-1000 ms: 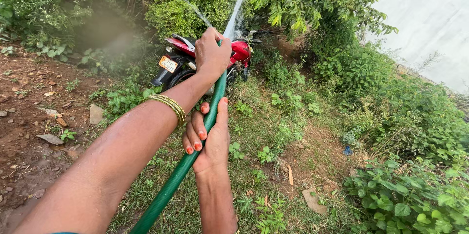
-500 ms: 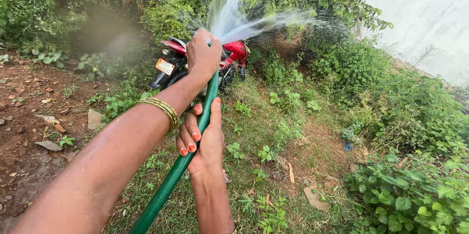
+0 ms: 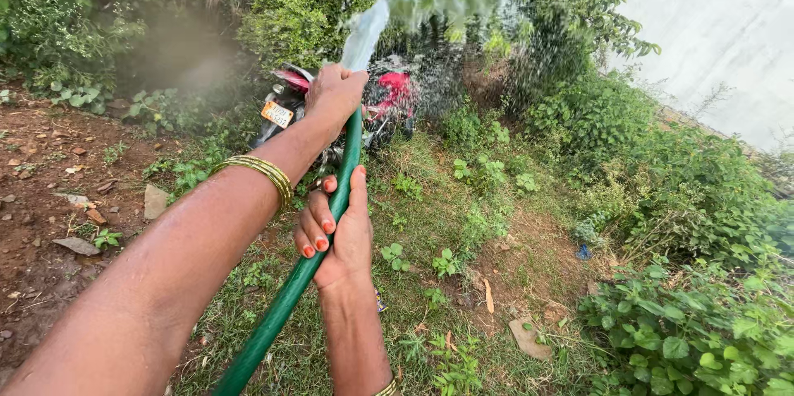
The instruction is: The person washes a motorcycle with water from a green hose by spraying different parts of the bike and the ground around it.
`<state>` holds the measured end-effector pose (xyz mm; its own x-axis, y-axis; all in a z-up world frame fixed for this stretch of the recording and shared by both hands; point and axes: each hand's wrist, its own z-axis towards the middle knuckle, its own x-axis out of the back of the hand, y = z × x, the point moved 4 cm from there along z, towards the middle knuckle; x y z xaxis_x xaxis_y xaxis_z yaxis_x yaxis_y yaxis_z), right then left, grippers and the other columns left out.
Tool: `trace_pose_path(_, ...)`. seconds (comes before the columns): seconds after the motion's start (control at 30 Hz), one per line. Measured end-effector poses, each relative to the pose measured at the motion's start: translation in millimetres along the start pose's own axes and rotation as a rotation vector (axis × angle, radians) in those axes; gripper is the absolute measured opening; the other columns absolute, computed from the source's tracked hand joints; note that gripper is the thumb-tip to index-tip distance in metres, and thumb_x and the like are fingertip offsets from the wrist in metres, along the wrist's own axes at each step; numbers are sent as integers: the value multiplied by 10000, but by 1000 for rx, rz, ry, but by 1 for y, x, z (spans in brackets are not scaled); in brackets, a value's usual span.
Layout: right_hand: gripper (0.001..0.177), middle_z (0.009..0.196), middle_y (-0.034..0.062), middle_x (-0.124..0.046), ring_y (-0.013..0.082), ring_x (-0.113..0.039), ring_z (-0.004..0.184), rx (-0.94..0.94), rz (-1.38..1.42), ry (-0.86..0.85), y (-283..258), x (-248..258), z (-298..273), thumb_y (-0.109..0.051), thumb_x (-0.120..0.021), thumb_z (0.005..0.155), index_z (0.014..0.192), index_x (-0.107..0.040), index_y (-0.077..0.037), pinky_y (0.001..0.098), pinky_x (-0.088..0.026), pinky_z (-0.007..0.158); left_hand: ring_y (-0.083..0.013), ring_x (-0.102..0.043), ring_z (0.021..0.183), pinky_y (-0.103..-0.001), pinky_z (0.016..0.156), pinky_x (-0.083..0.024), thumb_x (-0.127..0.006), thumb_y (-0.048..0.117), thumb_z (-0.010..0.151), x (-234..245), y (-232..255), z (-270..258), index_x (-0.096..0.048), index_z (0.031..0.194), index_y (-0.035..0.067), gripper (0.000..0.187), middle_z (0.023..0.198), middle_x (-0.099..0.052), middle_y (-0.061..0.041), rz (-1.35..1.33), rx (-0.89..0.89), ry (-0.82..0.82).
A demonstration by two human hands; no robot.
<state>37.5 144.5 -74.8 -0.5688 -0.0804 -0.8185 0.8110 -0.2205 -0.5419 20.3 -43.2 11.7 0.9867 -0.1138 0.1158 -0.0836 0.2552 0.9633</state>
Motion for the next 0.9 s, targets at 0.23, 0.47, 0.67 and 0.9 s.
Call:
trace_pose_path(0.23,486,488,-59,-320,72,-298,323,1,27,-23,-3,5,1,-569,-390,1102,900,-509,-144,228,-314,285,-161,-697,681,-346,553,-583,-649,528,874,-1,0,-1,-666,1047,130,434,828,-709,-30,37,63,-25)
trace_pose_path(0.47,496,503,-53,-333,71,-305,333,12,43,-44,-8,10,-1,-583,-388,1107,908,-504,-144,226,-326,295,-180,-648,912,-337,781,-507,-671,588,888,38,-31,-16,-713,1134,97,550,1021,-707,-73,62,-127,-65)
trace_pose_path(0.67,491,494,-48,-332,83,-302,334,28,-19,-20,-13,7,-4,-585,-385,1094,909,-504,-147,244,-318,299,-122,-597,1153,-333,897,-473,-523,576,926,83,-95,-114,-605,1366,177,599,1227,-698,1,14,16,-413)
trace_pose_path(0.9,476,518,-32,-354,92,-320,352,28,-137,14,-7,-10,13,-565,-388,1084,917,-497,-134,252,-324,317,-208,-747,765,-335,565,-572,-476,486,970,104,-113,-240,-388,1534,246,620,1059,-763,-147,-349,430,-671)
